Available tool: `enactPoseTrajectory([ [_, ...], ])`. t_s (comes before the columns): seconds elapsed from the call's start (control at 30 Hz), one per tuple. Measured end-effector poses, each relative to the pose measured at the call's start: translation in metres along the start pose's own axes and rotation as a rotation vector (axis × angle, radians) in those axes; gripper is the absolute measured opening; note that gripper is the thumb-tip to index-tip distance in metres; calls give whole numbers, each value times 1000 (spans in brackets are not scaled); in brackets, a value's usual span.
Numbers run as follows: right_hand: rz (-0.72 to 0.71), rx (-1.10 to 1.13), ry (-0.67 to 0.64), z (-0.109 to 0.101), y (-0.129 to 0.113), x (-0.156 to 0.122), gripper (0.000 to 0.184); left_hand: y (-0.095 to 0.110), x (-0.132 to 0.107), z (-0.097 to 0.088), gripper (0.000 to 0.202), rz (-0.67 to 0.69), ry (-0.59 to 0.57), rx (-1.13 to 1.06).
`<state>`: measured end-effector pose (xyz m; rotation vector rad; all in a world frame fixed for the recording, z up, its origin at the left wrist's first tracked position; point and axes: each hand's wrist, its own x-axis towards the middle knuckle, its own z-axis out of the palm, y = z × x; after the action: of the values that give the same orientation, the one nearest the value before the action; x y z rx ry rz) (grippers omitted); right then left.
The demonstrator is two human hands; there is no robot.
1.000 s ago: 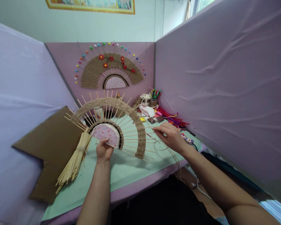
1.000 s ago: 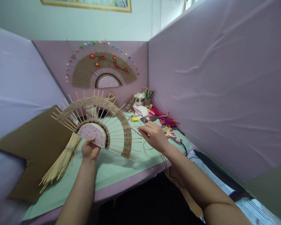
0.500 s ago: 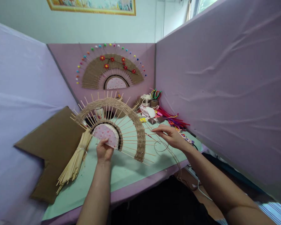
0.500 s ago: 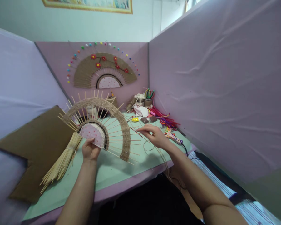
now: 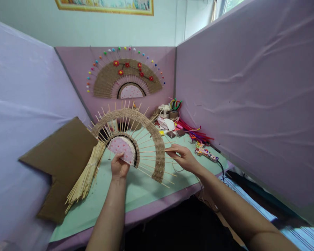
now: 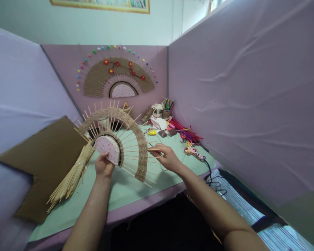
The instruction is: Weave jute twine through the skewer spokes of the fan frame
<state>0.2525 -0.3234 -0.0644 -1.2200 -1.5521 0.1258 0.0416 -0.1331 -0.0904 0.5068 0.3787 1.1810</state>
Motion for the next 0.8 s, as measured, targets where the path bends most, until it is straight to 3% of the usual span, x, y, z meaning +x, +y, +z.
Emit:
enactPoseTrajectory([
  [0.33,166,40,88,1,5,-10,22,0,0,3,57,13,2,-11],
  [0.53,203,45,23,-7,-4,-13,26,0,-1,5,59,15,18,5],
  [0.8,88,-206,-87,-24,-8,-14,33,0,-2,8,56,8,35,30],
])
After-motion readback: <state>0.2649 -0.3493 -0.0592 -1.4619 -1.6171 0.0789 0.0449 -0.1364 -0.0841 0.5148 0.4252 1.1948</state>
